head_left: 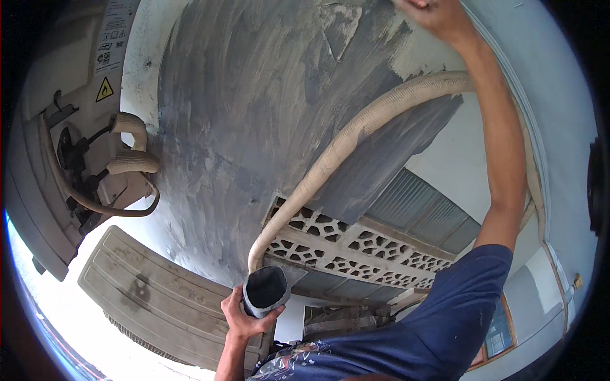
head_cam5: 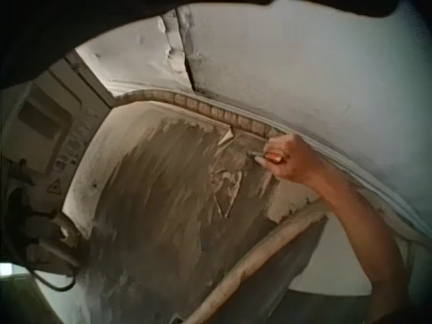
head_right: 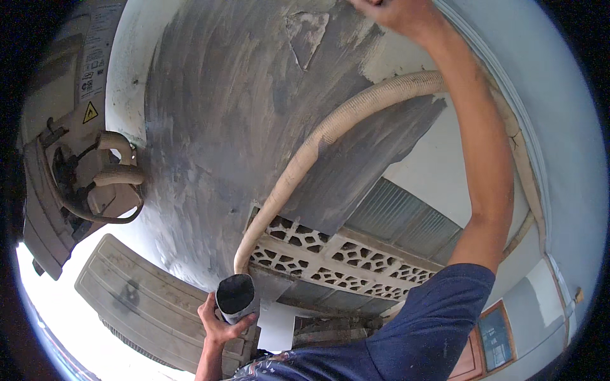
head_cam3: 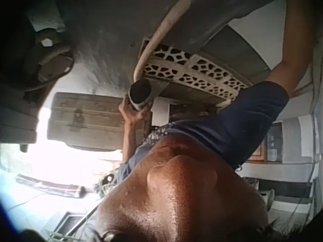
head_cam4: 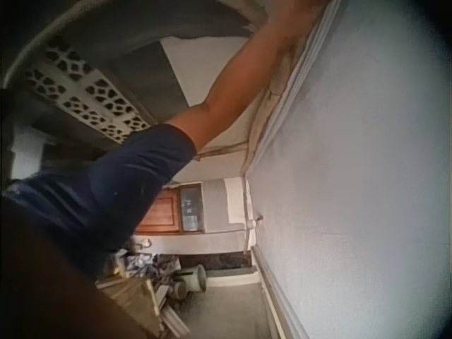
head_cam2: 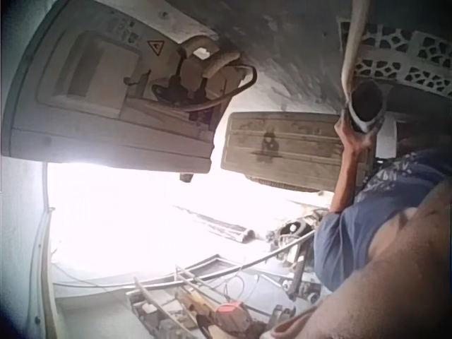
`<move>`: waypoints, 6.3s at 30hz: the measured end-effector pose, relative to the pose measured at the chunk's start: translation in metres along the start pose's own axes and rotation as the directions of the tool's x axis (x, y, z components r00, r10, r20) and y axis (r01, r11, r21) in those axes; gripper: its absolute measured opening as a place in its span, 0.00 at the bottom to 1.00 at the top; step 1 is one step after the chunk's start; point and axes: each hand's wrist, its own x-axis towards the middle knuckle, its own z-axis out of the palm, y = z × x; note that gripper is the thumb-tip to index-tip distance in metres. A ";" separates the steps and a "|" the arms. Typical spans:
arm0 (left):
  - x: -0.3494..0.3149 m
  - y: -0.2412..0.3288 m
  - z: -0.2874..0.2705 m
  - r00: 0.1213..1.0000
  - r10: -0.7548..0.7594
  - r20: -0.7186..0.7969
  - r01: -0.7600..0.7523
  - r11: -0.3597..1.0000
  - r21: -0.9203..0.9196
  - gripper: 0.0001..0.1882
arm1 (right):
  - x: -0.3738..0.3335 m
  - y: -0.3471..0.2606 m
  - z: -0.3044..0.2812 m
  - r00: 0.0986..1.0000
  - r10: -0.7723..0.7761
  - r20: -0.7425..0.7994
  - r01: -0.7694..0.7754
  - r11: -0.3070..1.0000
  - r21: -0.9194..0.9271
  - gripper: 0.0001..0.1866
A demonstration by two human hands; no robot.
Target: The person paints a concrete wall and surrounding components using a paint brush and a small container of gray paint.
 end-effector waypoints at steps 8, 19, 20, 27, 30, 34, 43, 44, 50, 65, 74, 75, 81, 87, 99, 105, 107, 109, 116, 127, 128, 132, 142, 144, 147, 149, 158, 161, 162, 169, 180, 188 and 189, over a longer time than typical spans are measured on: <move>0.003 0.002 -0.006 0.994 -0.105 0.017 0.105 0.994 0.001 0.34 | 0.009 -0.006 -0.001 0.990 0.079 -0.115 -0.100 0.977 -0.190 0.22; 0.003 -0.004 -0.005 0.999 -0.035 -0.009 0.035 0.999 0.029 0.34 | 0.007 0.003 0.008 0.946 -0.080 -0.314 0.028 0.986 -0.165 0.20; 0.002 -0.005 -0.006 0.998 -0.056 -0.009 0.056 0.998 0.013 0.34 | 0.004 -0.001 0.005 0.889 -0.194 -0.414 0.112 0.970 -0.215 0.20; 0.008 -0.009 0.002 0.999 -0.041 0.010 0.041 0.999 0.005 0.35 | -0.069 -0.028 -0.012 0.995 -0.094 -0.035 0.096 0.994 0.050 0.18; 0.005 -0.007 0.006 0.999 -0.031 0.027 0.031 1.000 -0.002 0.34 | -0.071 -0.009 -0.030 0.932 0.207 0.299 -0.260 0.953 0.152 0.19; -0.003 -0.004 0.010 0.994 -0.097 0.055 0.098 0.995 -0.008 0.34 | -0.058 0.011 -0.054 0.922 0.345 0.174 -0.357 0.933 0.038 0.17; -0.001 0.005 0.010 0.997 -0.062 0.039 0.062 0.998 -0.008 0.32 | -0.108 -0.064 -0.063 0.977 -0.015 -0.214 0.006 0.999 -0.042 0.10; 0.000 0.007 0.009 0.999 -0.047 0.019 0.048 0.999 -0.019 0.32 | -0.127 -0.081 -0.078 0.990 0.082 -0.111 -0.089 0.995 -0.055 0.10; 0.009 0.014 0.013 0.994 -0.080 0.070 0.080 0.997 0.004 0.31 | -0.207 -0.129 -0.110 0.932 0.299 0.204 -0.356 0.861 0.364 0.08; -0.031 0.062 0.068 0.983 -0.059 0.172 0.061 0.998 -0.009 0.34 | -0.276 -0.014 -0.080 0.931 0.282 -0.231 -0.320 0.936 -0.145 0.13; -0.052 0.076 0.093 0.981 -0.033 0.191 0.026 0.999 0.040 0.33 | -0.321 -0.161 -0.010 0.990 -0.085 0.116 0.071 0.991 0.114 0.05; -0.054 0.077 0.097 0.981 -0.038 0.190 0.029 0.998 0.049 0.33 | -0.318 -0.161 -0.008 0.991 -0.063 0.119 0.039 0.980 0.194 0.06; -0.058 0.079 0.117 0.971 0.021 0.239 -0.036 0.998 0.059 0.33 | -0.288 -0.072 -0.034 0.953 0.055 -0.297 0.011 0.976 0.217 0.11; -0.053 0.081 0.124 0.975 0.015 0.221 -0.031 0.997 0.070 0.33 | -0.305 -0.059 -0.036 0.966 0.206 -0.158 -0.201 0.979 0.044 0.11; -0.051 0.089 0.135 0.986 -0.034 0.161 0.029 0.999 0.033 0.36 | -0.313 -0.167 0.016 1.000 0.002 -0.016 0.004 0.928 0.372 0.07; -0.044 0.082 0.133 0.986 -0.037 0.163 0.024 0.996 0.083 0.36 | -0.323 -0.135 0.001 0.993 0.106 -0.047 -0.092 0.967 0.238 0.08; -0.043 0.082 0.135 0.991 0.010 0.135 -0.020 0.997 0.078 0.36 | -0.331 -0.178 0.009 0.999 -0.012 0.034 0.001 0.956 0.295 0.06; -0.044 0.083 0.137 0.991 0.007 0.135 -0.018 0.997 0.077 0.36 | -0.336 -0.210 0.015 0.997 -0.046 0.060 0.025 0.948 0.317 0.05; -0.049 0.089 0.139 0.981 -0.025 0.190 -0.004 0.988 0.152 0.36 | -0.331 -0.121 0.006 0.979 0.176 -0.105 -0.135 0.939 0.317 0.09; -0.045 0.085 0.153 0.970 -0.051 0.239 0.032 0.996 0.084 0.36 | -0.353 -0.098 -0.019 0.955 0.119 -0.270 -0.110 0.993 0.051 0.09; -0.044 0.086 0.155 0.970 -0.062 0.234 0.047 0.996 0.069 0.36 | -0.363 -0.116 -0.021 0.974 0.122 -0.192 -0.108 0.991 0.084 0.08; -0.037 0.092 0.165 0.951 -0.036 0.306 0.007 0.996 0.094 0.37 | -0.403 -0.089 -0.053 0.978 0.206 -0.033 -0.189 0.939 0.287 0.06; -0.008 0.095 0.196 0.891 0.010 0.454 -0.007 1.000 -0.007 0.35 | -0.507 -0.060 -0.115 0.759 0.622 -0.193 -0.645 0.759 -0.093 0.09; -0.006 0.094 0.199 0.875 0.004 0.483 0.008 1.000 -0.022 0.35 | -0.519 -0.099 -0.102 0.819 0.538 -0.198 -0.538 0.841 0.059 0.11; -0.005 0.090 0.209 0.873 0.014 0.487 0.021 0.998 -0.065 0.36 | -0.533 -0.144 -0.102 0.757 0.647 -0.097 -0.622 0.758 0.198 0.11; -0.007 0.086 0.217 0.865 -0.012 0.502 0.056 0.996 -0.073 0.36 | -0.543 -0.167 -0.112 0.664 0.744 -0.071 -0.706 0.656 0.267 0.10; -0.041 0.051 0.253 0.755 -0.124 0.644 0.190 0.981 -0.035 0.35 | -0.601 -0.303 -0.157 0.213 0.974 0.079 -0.911 0.169 0.376 0.14; -0.062 0.044 0.259 0.744 -0.160 0.648 0.239 0.971 -0.034 0.34 | -0.618 -0.349 -0.169 0.035 0.978 0.204 -0.937 -0.039 0.346 0.12; -0.069 0.043 0.259 0.729 -0.201 0.655 0.285 0.958 -0.023 0.35 | -0.621 -0.365 -0.169 0.035 0.989 0.146 -0.952 -0.011 0.306 0.10; -0.094 0.036 0.256 0.649 -0.266 0.713 0.289 0.953 0.093 0.37 | -0.619 -0.453 -0.181 -0.495 0.849 0.184 -0.760 -0.526 0.381 0.09; -0.118 -0.037 0.183 0.805 -0.229 0.547 0.108 0.964 0.244 0.35 | -0.595 -0.536 -0.138 -0.894 0.149 0.423 0.030 -0.922 0.387 0.22; -0.125 -0.089 0.106 0.829 -0.328 0.454 0.072 0.866 0.495 0.41 | -0.584 -0.547 -0.073 -0.808 0.369 0.459 -0.229 -0.915 0.332 0.26; -0.127 -0.095 0.103 0.831 -0.302 0.468 0.029 0.862 0.506 0.42 | -0.581 -0.548 -0.066 -0.796 0.368 0.480 -0.222 -0.916 0.333 0.26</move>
